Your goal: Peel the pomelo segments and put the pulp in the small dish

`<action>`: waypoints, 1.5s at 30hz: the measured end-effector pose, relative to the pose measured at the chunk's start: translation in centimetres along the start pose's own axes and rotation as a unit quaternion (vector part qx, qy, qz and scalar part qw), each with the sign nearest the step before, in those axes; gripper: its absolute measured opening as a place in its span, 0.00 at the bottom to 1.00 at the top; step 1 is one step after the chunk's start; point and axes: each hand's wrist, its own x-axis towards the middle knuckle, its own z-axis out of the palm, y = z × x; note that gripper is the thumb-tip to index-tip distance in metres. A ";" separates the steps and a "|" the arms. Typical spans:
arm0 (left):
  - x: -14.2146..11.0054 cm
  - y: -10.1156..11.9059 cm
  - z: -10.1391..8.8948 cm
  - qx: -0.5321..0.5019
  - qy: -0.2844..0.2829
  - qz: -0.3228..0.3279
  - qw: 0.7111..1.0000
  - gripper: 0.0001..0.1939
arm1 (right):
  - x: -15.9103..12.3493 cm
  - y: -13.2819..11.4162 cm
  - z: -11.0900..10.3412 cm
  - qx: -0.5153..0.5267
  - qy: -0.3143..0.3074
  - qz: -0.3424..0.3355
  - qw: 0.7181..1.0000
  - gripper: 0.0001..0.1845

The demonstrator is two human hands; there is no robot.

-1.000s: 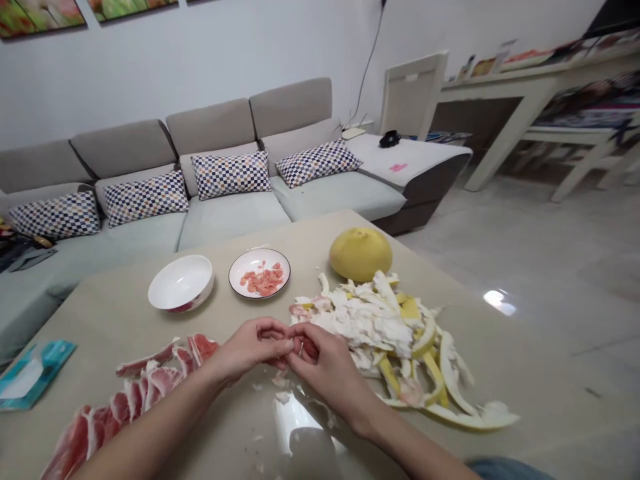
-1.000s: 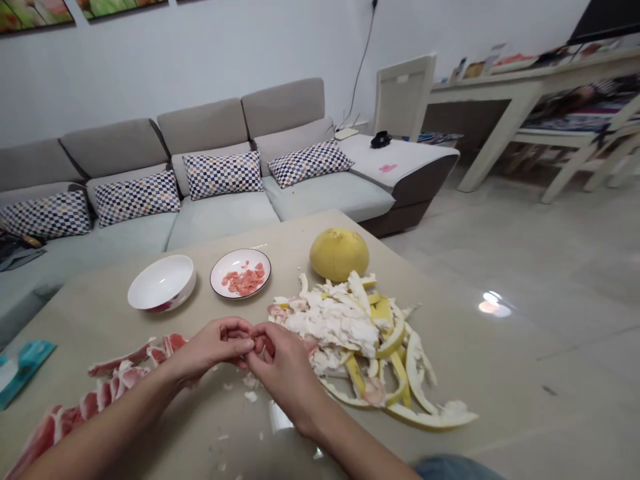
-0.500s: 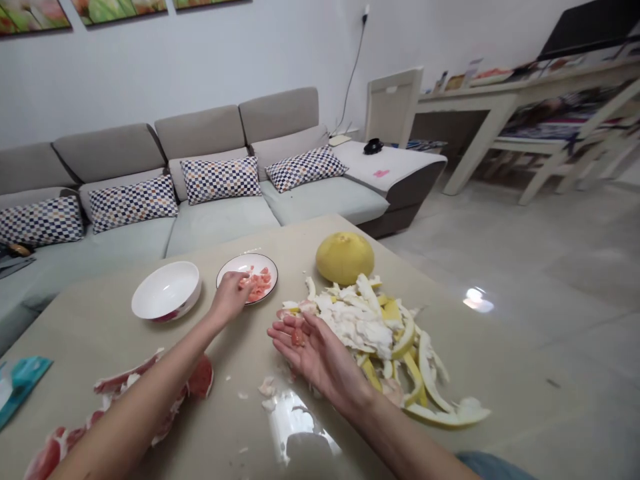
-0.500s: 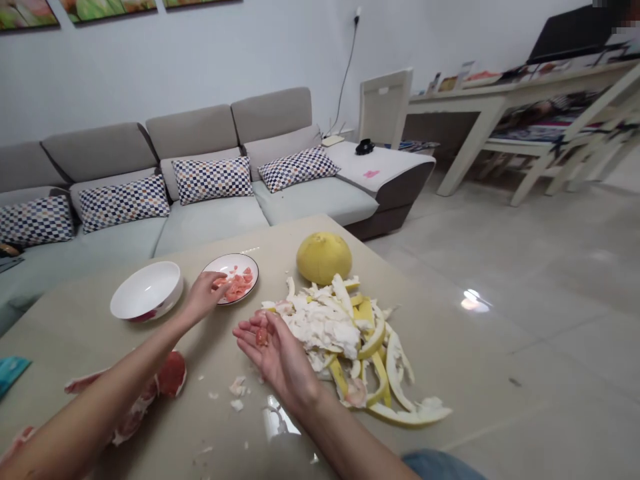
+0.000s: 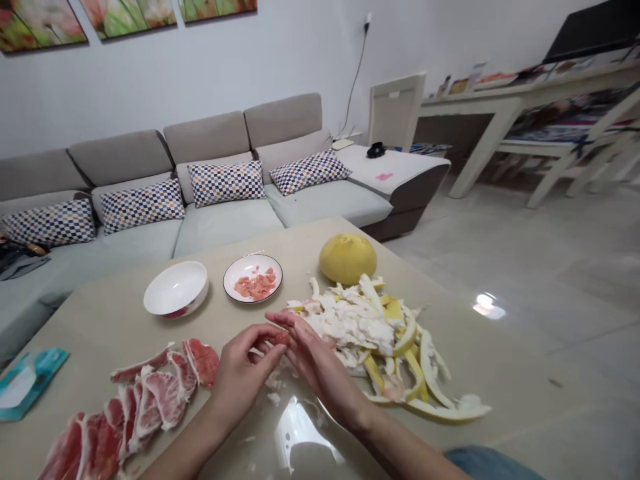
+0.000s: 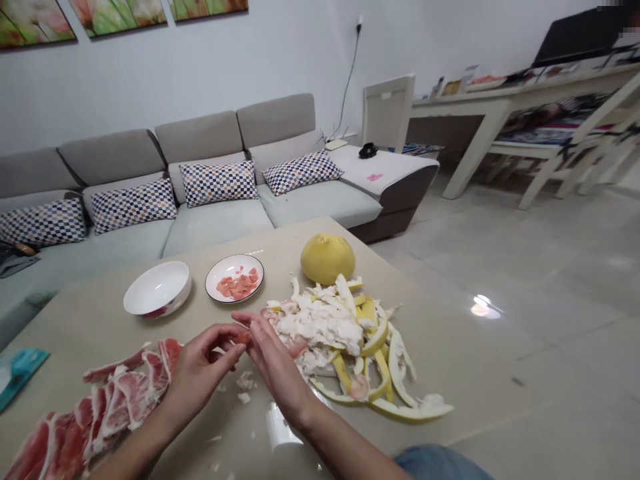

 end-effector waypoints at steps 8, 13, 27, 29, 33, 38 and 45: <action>-2.3 0.6 -2.1 0.032 0.033 0.033 0.998 0.10 | -0.6 -0.5 0.2 -0.280 0.014 -0.059 0.958 0.12; -3.3 0.4 -2.6 -0.010 0.026 0.006 1.000 0.10 | -0.8 -0.4 0.5 -0.361 -0.002 -0.121 0.925 0.08; -3.3 -0.8 -3.3 -0.151 -0.020 -0.054 0.987 0.09 | -0.6 -0.2 0.5 -0.303 -0.037 -0.042 0.951 0.11; -3.1 -1.1 -3.5 -0.189 -0.040 -0.081 0.978 0.10 | -0.5 0.1 0.3 -0.233 -0.048 0.010 0.971 0.13; -2.9 -1.7 -4.0 -0.304 -0.096 -0.155 0.935 0.12 | -0.3 0.9 -0.3 -0.083 -0.070 0.097 0.989 0.17; 1.3 -3.3 -5.0 -0.206 -0.069 -0.122 0.969 0.13 | 3.9 0.6 -1.5 -0.210 -0.054 0.061 0.974 0.16; 15.3 -7.2 -5.4 0.064 0.016 -0.091 0.994 0.16 | 18.2 0.5 -4.7 -0.601 0.050 -0.029 0.797 0.13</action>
